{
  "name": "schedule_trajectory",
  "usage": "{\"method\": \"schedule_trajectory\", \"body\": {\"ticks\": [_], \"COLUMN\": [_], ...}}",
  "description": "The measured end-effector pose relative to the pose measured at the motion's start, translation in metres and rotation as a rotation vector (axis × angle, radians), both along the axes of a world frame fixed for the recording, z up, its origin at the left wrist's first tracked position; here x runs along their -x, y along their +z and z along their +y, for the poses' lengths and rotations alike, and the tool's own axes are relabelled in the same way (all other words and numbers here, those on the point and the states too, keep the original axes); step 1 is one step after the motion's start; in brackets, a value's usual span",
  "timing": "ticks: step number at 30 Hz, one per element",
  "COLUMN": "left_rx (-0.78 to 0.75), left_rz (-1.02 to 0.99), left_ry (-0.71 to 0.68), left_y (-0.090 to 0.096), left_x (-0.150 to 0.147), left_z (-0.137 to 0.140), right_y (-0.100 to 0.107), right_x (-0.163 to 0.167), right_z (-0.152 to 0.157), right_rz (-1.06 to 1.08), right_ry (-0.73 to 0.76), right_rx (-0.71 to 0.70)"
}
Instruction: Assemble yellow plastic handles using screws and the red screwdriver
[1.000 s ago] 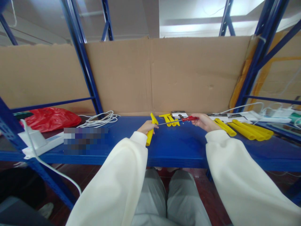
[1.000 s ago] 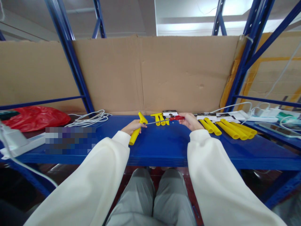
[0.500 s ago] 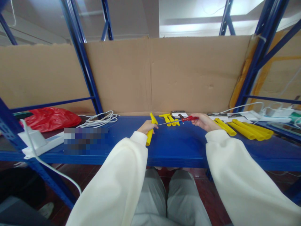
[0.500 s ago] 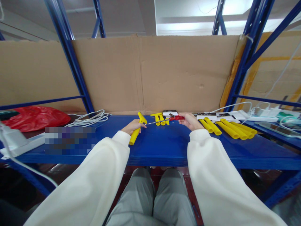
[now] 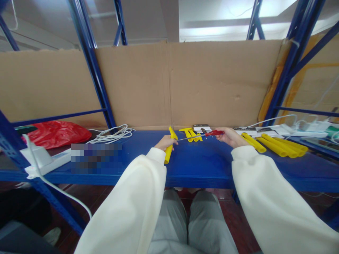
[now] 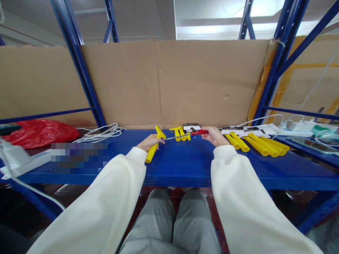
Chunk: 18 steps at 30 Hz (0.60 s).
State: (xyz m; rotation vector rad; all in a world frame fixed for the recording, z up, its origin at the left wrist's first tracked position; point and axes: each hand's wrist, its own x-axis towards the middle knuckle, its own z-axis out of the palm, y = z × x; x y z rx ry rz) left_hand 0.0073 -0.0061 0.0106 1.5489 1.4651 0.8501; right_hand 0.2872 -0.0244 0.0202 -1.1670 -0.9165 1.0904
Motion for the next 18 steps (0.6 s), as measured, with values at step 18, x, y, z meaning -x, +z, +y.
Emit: {"method": "schedule_trajectory", "body": {"ticks": [18], "left_rx": [0.010], "left_rz": [-0.004], "left_ry": [-0.021], "left_y": [-0.0020], "left_x": [0.0010], "left_z": [0.0011], "right_y": [-0.0079], "right_x": [0.0014], "right_z": [-0.0017], "right_rz": [-0.191], "right_ry": [0.105], "right_rx": [0.013]}}
